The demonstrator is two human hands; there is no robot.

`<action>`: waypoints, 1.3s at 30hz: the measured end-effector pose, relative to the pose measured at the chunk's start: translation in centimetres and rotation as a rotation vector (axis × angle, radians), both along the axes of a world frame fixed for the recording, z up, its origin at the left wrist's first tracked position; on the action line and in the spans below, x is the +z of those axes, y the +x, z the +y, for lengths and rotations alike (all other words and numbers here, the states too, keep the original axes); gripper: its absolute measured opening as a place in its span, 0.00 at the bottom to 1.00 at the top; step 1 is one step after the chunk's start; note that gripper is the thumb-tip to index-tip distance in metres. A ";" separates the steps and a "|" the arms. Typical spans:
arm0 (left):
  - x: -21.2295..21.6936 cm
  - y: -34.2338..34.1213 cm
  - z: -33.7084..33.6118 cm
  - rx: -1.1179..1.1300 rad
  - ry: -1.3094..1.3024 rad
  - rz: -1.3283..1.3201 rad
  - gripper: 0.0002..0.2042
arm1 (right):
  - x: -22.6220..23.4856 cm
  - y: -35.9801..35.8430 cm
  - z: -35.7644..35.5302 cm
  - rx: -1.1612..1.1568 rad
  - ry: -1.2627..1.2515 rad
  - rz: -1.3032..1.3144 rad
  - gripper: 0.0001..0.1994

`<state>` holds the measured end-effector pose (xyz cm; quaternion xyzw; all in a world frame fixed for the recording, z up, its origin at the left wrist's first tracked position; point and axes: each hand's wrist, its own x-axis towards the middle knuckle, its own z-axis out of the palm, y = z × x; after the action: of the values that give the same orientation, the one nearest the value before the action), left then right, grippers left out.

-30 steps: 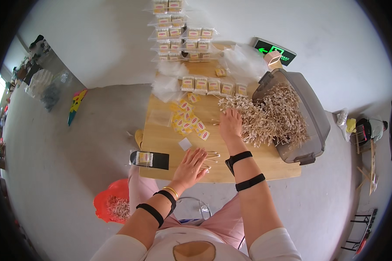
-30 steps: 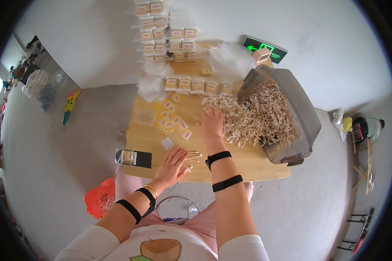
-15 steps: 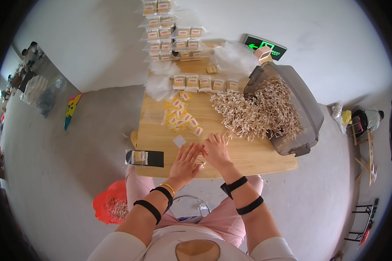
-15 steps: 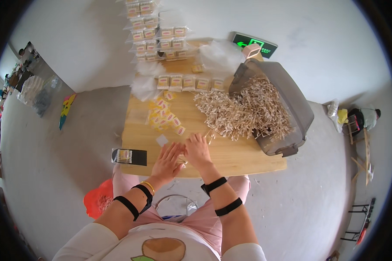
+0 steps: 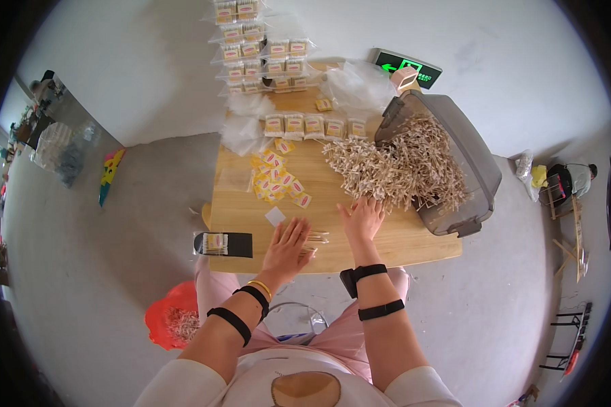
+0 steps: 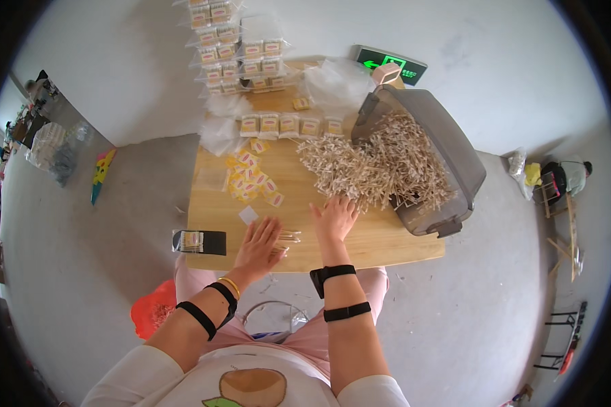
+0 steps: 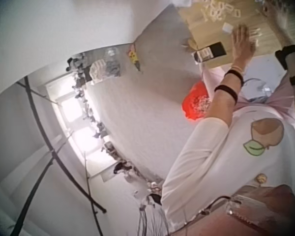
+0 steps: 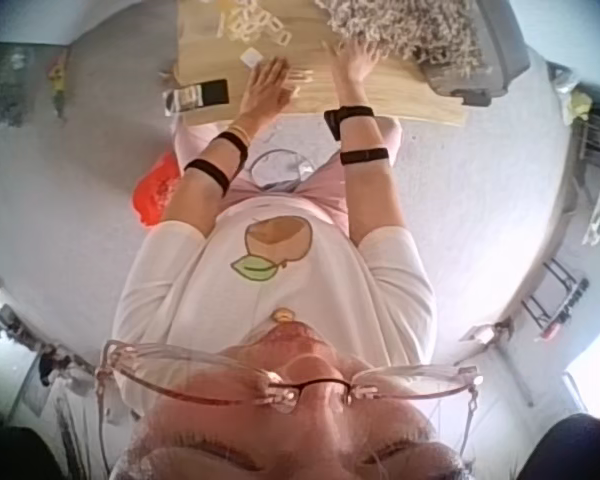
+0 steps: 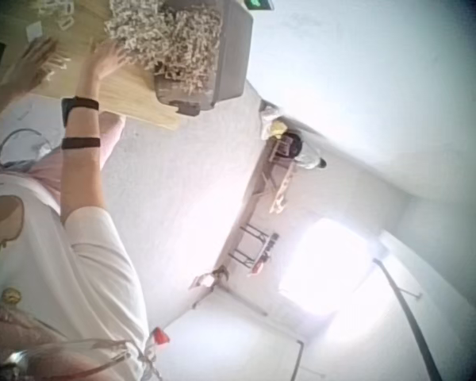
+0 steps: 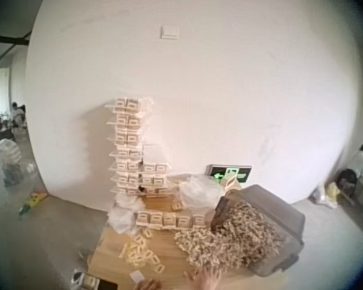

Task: Packing small plastic components or medical/hygiene parts into small bags and sealing them.

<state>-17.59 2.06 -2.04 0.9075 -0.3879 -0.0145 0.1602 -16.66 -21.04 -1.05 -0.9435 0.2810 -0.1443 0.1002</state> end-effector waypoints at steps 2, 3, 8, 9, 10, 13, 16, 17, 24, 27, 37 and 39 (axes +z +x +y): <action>0.0 0.1 0.0 -0.002 -0.002 -0.002 0.35 | 0.0 0.3 0.3 -0.086 0.064 0.003 0.14; 0.2 0.1 -0.1 -0.003 -0.001 0.001 0.35 | -0.1 0.3 0.1 -0.134 0.093 0.005 0.13; 0.4 0.0 0.4 -0.013 -0.025 0.000 0.35 | -1.7 -2.5 -0.6 -0.120 0.149 -0.068 0.08; 0.4 0.0 0.3 -0.015 -0.028 0.002 0.35 | -1.7 -3.2 -0.7 -0.104 0.176 -0.071 0.07; 0.5 0.0 0.3 -0.016 -0.030 0.005 0.34 | -1.7 -3.7 -0.6 -0.085 0.168 -0.090 0.07; 0.5 0.0 0.3 -0.019 -0.041 0.005 0.34 | -1.6 -4.7 0.0 -0.037 0.153 -0.121 0.06; 0.3 0.0 0.3 -0.019 -0.039 0.001 0.33 | -1.5 -5.2 1.4 -0.001 0.160 -0.109 0.06; 0.3 0.0 0.4 -0.017 -0.036 -0.001 0.33 | -1.5 -5.2 2.0 0.019 0.166 -0.114 0.05; 0.1 0.2 0.2 -0.032 -0.031 -0.005 0.34 | -2.3 -3.9 4.6 0.226 0.262 -0.127 0.05; 0.0 0.2 0.4 -0.030 -0.065 0.003 0.35 | -2.0 -3.6 5.5 0.321 0.286 -0.121 0.06; -0.4 0.1 0.6 -0.009 -0.184 0.013 0.37 | -1.3 -1.3 3.6 0.350 0.306 -0.121 0.07; -0.3 0.1 0.6 -0.008 -0.225 0.021 0.38 | -1.4 -1.4 3.0 0.314 0.354 -0.152 0.07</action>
<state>-17.52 2.66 -2.30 0.8820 -0.3890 0.0193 0.2652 -18.05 -18.01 -2.48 -0.9298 0.1433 -0.1460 0.3061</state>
